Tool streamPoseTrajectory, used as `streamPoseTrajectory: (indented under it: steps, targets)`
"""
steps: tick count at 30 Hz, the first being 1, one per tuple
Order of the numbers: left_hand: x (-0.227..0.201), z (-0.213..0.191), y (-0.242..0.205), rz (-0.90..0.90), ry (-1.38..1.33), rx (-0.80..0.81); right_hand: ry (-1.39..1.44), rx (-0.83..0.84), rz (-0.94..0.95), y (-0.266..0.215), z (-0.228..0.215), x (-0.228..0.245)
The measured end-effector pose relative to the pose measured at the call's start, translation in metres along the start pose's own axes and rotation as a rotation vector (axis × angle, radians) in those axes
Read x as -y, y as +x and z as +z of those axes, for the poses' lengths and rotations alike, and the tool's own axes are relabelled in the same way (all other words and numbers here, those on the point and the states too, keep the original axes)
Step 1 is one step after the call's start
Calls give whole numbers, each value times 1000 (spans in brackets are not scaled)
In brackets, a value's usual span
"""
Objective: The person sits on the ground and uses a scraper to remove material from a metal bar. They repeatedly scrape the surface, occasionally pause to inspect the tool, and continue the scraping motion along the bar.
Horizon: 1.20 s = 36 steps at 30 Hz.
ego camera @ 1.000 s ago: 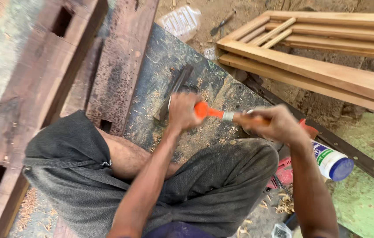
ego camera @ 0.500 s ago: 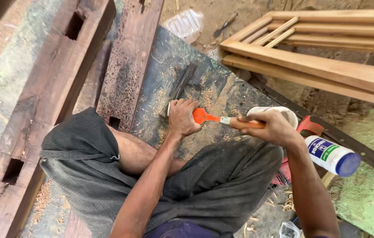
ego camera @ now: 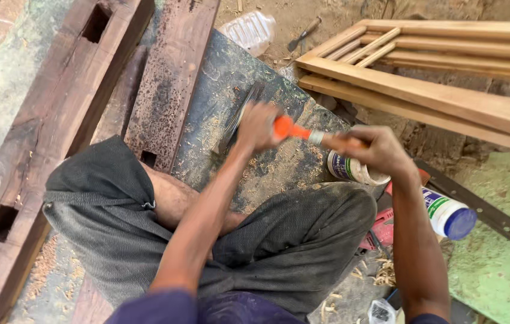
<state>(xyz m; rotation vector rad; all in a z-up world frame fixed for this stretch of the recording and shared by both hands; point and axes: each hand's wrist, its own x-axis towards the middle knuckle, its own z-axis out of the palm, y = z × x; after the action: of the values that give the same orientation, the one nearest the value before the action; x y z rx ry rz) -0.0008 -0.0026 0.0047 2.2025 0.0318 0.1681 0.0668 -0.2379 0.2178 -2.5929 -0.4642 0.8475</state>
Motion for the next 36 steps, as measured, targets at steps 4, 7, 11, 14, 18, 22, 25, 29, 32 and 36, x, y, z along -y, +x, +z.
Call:
streamPoseTrajectory:
  steps: [4, 7, 11, 14, 18, 22, 25, 29, 32, 36]
  targets:
    - [-11, -13, -64, -66, -29, -173, -213, -6, -421, -16, 12, 17]
    - [-11, -12, -38, 27, -63, -268, -159, 95, -323, 5, -10, 33]
    - [-5, 1, -5, -113, 38, -24, -218, 67, -140, 17, -34, 35]
    - [-7, -16, 24, 109, -48, -168, -156, -17, -223, 13, -38, 45]
    - [-31, -19, -18, 187, -24, -116, -63, -53, -245, -37, -12, 16]
    - [-60, -60, -23, 249, 162, 10, -1, 40, -260, -69, 5, 9]
    - [-82, -101, -12, 335, 334, 103, 205, 270, -6, -76, 21, 16]
    - [-106, -135, -2, 509, 570, -69, 641, 258, -181, -51, 65, 39]
    - [-108, -149, -12, 446, 830, -310, 846, 52, -92, -30, 104, 61]
    - [-93, -158, -26, -2, 262, -328, 723, -280, -262, -21, 154, 70]
